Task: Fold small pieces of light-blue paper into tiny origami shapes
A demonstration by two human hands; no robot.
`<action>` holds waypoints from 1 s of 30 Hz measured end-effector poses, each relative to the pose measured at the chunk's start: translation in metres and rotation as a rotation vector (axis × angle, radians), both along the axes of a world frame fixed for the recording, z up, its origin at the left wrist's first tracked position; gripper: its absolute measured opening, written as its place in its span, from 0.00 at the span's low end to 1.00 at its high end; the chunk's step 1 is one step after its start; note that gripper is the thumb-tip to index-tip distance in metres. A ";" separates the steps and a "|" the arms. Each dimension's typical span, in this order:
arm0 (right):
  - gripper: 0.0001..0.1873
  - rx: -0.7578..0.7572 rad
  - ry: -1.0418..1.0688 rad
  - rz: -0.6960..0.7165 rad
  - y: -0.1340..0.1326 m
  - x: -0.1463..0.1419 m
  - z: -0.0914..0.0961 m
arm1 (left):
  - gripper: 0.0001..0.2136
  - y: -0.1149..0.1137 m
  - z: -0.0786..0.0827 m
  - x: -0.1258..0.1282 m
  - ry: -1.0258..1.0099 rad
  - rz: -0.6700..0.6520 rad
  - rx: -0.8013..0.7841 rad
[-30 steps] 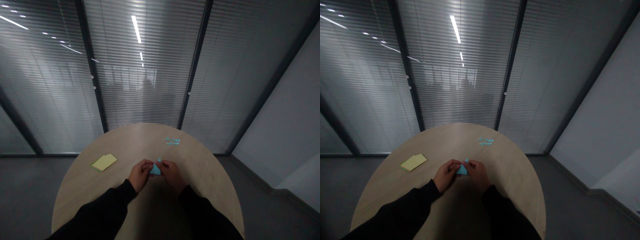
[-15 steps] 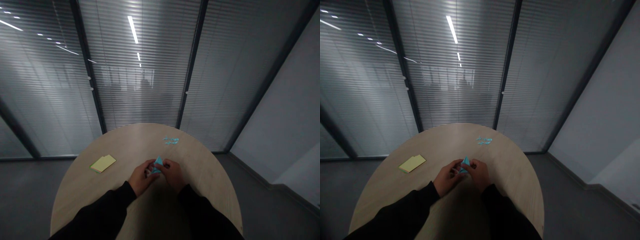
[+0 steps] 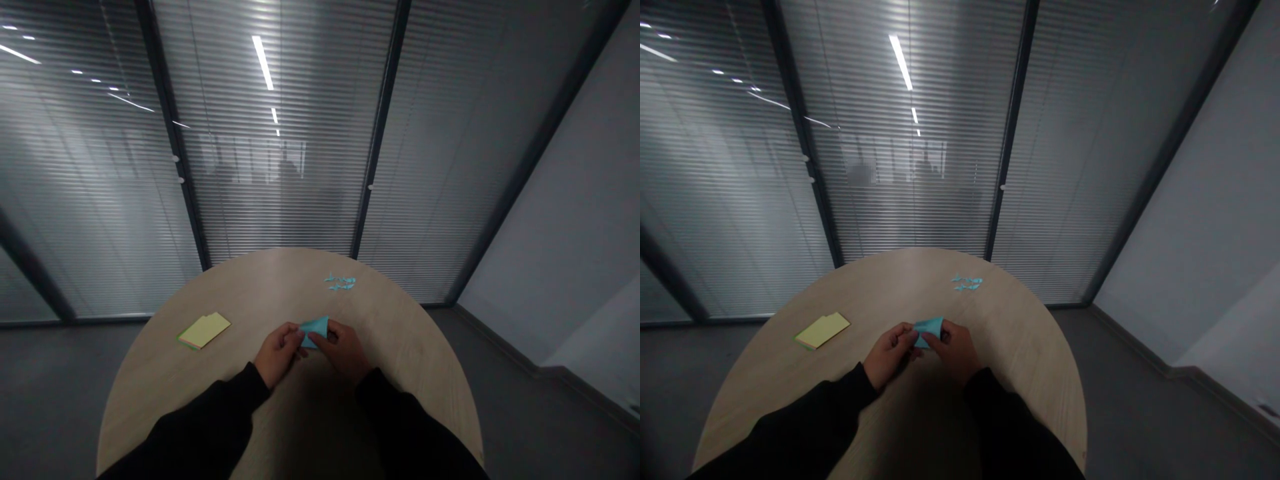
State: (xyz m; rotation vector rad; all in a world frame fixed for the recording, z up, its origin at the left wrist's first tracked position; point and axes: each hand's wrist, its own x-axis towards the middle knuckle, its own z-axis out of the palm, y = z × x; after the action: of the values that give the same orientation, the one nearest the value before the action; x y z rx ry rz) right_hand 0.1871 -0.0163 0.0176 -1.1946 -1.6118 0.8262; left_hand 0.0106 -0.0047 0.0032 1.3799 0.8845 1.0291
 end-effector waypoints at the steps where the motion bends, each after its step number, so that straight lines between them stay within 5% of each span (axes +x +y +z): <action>1: 0.12 -0.013 0.006 0.017 0.000 0.001 0.000 | 0.22 0.000 0.001 0.000 -0.008 0.003 -0.012; 6: 0.13 -0.097 0.051 0.195 0.001 0.007 -0.003 | 0.22 -0.001 0.004 0.000 0.016 0.051 0.044; 10: 0.24 -0.055 0.178 0.128 0.001 0.013 -0.001 | 0.22 0.003 0.002 0.000 -0.033 0.087 0.026; 14: 0.12 0.109 -0.008 0.126 -0.001 0.017 0.005 | 0.23 0.005 0.002 -0.001 -0.120 0.103 0.025; 17: 0.15 0.203 -0.100 0.133 -0.002 0.019 0.009 | 0.23 0.006 0.003 -0.002 -0.123 0.100 0.016; 30: 0.10 0.108 -0.026 0.149 -0.001 0.022 0.016 | 0.26 0.007 -0.001 -0.006 -0.183 -0.087 -0.060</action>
State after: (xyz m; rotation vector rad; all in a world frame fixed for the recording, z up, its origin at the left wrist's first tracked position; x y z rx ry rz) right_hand 0.2088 -0.0174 0.0332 -1.0221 -1.7606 0.8091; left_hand 0.0045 0.0025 0.0022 1.2414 0.7084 1.0356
